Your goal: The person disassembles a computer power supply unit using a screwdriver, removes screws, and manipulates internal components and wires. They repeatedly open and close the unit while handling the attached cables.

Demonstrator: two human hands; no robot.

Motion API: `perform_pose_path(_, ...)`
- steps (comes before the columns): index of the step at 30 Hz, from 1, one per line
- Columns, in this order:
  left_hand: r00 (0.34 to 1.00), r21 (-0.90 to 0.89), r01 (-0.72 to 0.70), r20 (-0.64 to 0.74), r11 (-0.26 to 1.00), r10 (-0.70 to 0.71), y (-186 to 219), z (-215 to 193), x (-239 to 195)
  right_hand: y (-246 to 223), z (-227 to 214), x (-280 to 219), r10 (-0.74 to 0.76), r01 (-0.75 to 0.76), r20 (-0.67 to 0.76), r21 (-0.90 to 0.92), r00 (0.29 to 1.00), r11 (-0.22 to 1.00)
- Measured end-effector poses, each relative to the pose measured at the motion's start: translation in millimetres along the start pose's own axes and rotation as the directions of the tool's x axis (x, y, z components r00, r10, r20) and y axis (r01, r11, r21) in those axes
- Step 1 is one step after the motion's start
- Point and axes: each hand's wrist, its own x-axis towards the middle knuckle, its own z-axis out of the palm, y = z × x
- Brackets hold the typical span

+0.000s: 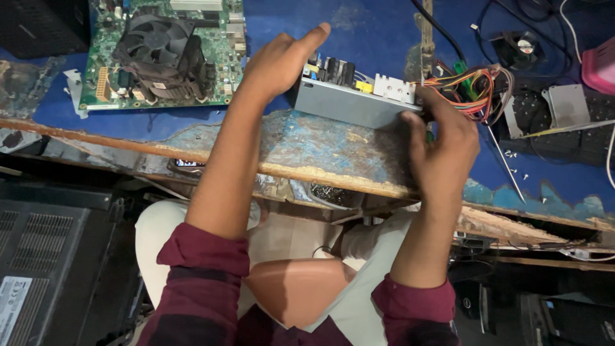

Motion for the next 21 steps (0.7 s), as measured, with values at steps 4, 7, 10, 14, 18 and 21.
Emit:
perform_pose_path(4, 0.996, 0.023, -0.069, -0.05, 0.997, 0.07, -3, 2, 6, 7, -8, 1, 0.127, -0.14, 0.082, 0.184, 0.989, 0.973)
perform_pose_path(7, 0.998, 0.022, 0.054, 0.01, 0.998, -0.054, -4, 2, 12, 13, -14, 0, 0.127, -0.154, 0.123, 0.242, 0.984, 0.958)
perform_pose_path(10, 0.999, 0.114, -0.043, 0.029, 0.993, 0.04, -6, 1, 17, 17, -19, -2, 0.099, -0.134, 0.157, 0.233, 0.983, 0.963)
perform_pose_path(14, 0.978, 0.17, -0.204, 0.082, 0.964, 0.193, -11, 1, 21, 21, -26, -5, 0.081, -0.114, 0.22, 0.145, 0.972, 0.983)
perform_pose_path(18, 0.968, 0.145, -0.247, 0.084, 0.958, 0.237, -16, 4, 26, 25, -33, -10, 0.074, -0.097, 0.233, 0.089, 0.97, 0.991)
perform_pose_path(21, 0.955, 0.186, -0.294, 0.098, 0.937, 0.28, -21, 5, 29, 28, -35, -12, 0.067, -0.073, 0.255, 0.016, 0.965, 0.997)
